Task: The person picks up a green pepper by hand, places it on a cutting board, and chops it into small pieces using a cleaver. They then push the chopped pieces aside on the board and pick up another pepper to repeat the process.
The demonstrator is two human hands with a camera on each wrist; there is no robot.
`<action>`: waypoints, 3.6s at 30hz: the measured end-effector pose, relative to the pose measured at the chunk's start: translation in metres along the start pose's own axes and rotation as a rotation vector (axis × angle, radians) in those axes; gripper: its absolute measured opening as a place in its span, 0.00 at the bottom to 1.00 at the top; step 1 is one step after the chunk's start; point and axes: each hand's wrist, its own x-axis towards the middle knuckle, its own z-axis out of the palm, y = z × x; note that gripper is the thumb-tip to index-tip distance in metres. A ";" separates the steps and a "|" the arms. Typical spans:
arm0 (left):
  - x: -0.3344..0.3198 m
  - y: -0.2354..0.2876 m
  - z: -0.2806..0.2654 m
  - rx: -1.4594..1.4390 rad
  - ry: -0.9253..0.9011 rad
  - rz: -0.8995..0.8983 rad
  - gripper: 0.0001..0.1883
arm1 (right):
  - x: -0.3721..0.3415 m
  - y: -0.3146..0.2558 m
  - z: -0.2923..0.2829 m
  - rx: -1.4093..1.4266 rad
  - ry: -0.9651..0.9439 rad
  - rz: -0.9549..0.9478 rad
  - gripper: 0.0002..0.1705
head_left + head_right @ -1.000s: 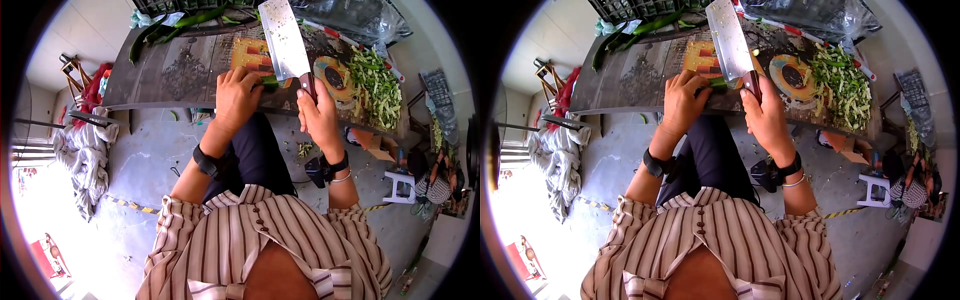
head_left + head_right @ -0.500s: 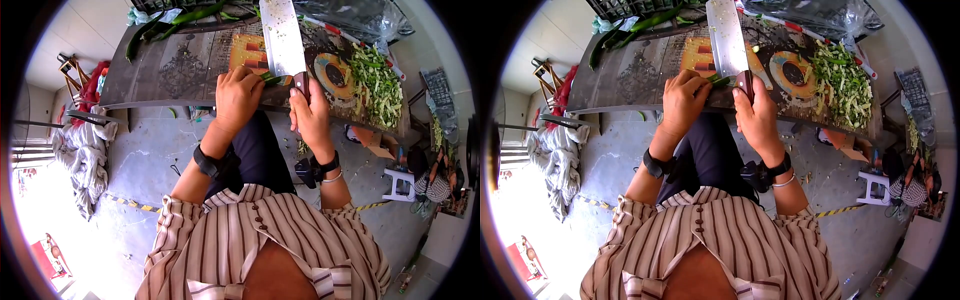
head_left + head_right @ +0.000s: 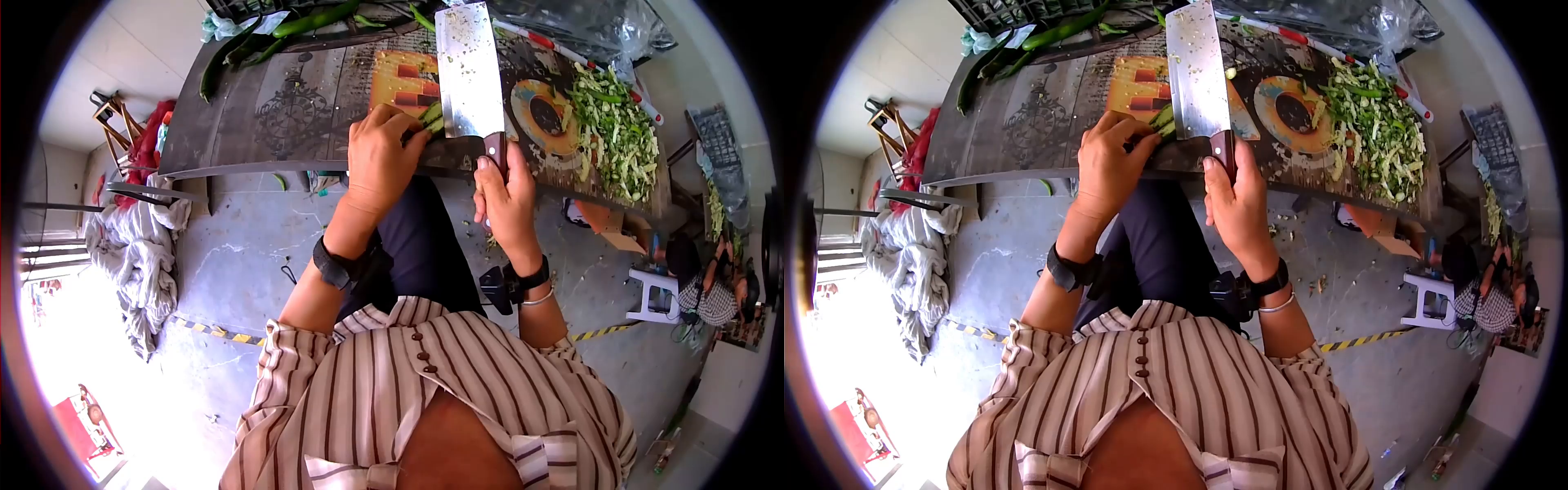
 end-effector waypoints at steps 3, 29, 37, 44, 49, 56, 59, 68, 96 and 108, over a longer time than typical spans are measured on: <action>-0.001 0.000 0.002 -0.097 -0.079 -0.120 0.06 | -0.002 0.004 -0.004 0.033 0.000 0.009 0.07; -0.010 -0.003 -0.005 -0.054 -0.036 -0.006 0.07 | 0.000 0.009 0.012 0.005 -0.050 -0.040 0.17; -0.011 -0.011 0.003 -0.060 0.021 0.072 0.05 | 0.004 0.025 0.007 -0.272 0.000 -0.192 0.21; -0.010 -0.009 0.000 0.027 0.030 0.135 0.04 | 0.006 0.027 0.002 -0.360 0.032 -0.227 0.22; -0.009 -0.007 0.000 0.036 0.033 0.141 0.04 | 0.005 0.023 0.000 -0.385 0.039 -0.234 0.22; -0.008 -0.006 0.000 0.048 0.025 0.138 0.03 | 0.006 0.025 -0.001 -0.384 0.068 -0.234 0.22; -0.009 -0.005 0.000 0.047 0.038 0.153 0.03 | 0.006 0.022 -0.001 -0.345 0.065 -0.190 0.22; -0.010 -0.009 0.004 0.050 0.054 0.162 0.03 | 0.008 0.030 0.000 -0.366 0.087 -0.211 0.21; -0.010 -0.002 -0.001 0.091 0.015 0.164 0.05 | -0.023 0.020 -0.033 0.365 0.154 0.223 0.08; -0.013 0.002 0.004 0.102 0.063 0.189 0.04 | -0.027 0.028 -0.035 0.229 0.118 0.134 0.16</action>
